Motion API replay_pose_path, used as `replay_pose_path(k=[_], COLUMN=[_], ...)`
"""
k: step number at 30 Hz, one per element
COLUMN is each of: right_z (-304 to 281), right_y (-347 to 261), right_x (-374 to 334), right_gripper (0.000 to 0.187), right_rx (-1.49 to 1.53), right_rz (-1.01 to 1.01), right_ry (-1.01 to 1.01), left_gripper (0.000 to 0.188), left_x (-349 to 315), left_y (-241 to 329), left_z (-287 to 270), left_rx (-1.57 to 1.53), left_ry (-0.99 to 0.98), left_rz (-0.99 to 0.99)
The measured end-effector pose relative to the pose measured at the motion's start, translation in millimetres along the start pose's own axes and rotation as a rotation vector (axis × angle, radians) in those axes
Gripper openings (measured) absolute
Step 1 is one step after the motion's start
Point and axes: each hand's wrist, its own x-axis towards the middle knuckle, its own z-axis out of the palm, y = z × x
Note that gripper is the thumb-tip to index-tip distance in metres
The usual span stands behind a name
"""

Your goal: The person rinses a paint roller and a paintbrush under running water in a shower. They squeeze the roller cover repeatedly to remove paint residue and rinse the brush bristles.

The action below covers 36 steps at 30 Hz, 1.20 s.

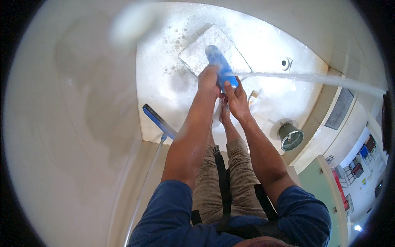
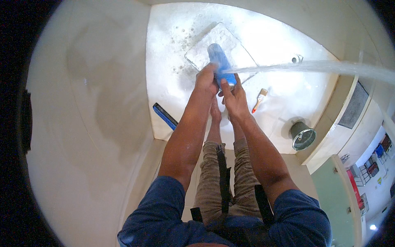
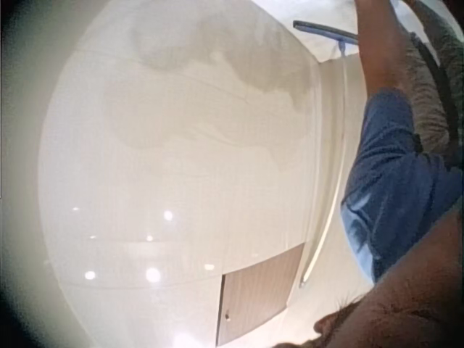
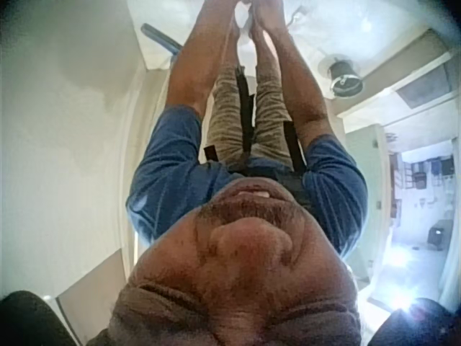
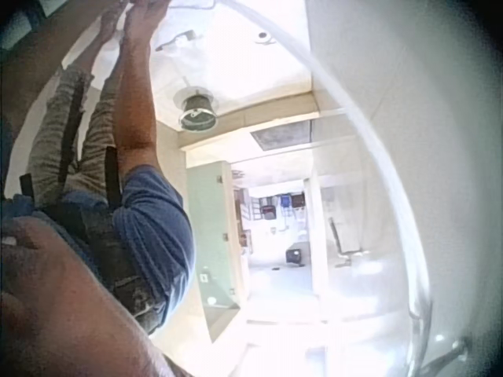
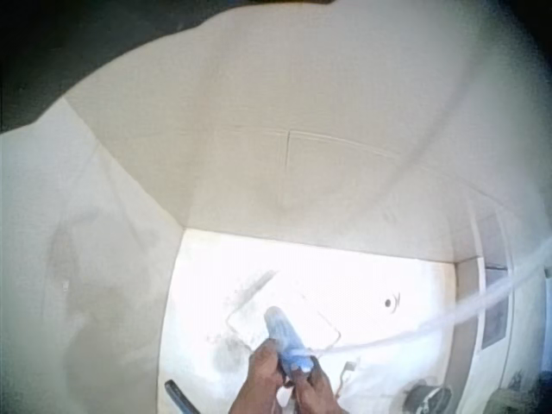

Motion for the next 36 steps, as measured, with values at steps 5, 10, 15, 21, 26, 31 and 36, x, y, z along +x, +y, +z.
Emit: replay_pose_path(k=[5, 10, 15, 21, 26, 31, 36], right_z=[-6, -1, -6, -15, -20, -5, -5], right_y=[-33, -15, -31, 6, 7, 0, -6], right_x=[2, 5, 5, 12, 13, 10, 22], right_gripper=[0.048, 0.049, 0.051, 0.049, 0.055, 0.059, 0.047], right_rx=[0.118, 0.289, 0.171, 0.162, 0.247, 0.18, 0.27], right_rz=[0.209, 0.245, 0.275, 0.213, 0.328, 0.275, 0.292], right_ry=[0.031, 0.061, 0.111, 0.038, 0.011, 0.024, 0.039], left_gripper=[0.038, 0.031, 0.038, 0.061, 0.046, 0.044, 0.042], left_x=[-11, -5, 21, 20, 26, 41, 26], left_y=[-17, -10, -19, -9, -17, -34, -24], left_z=[-22, -9, -13, 3, -18, -32, -17], left_rx=[-0.076, -0.186, 0.109, 0.358, 0.127, 0.307, 0.116], left_ry=[-0.002, -0.213, -0.169, -0.057, -0.161, -0.153, -0.148], left_rz=[0.288, -0.195, -0.038, 0.002, -0.237, -0.1, -0.141])
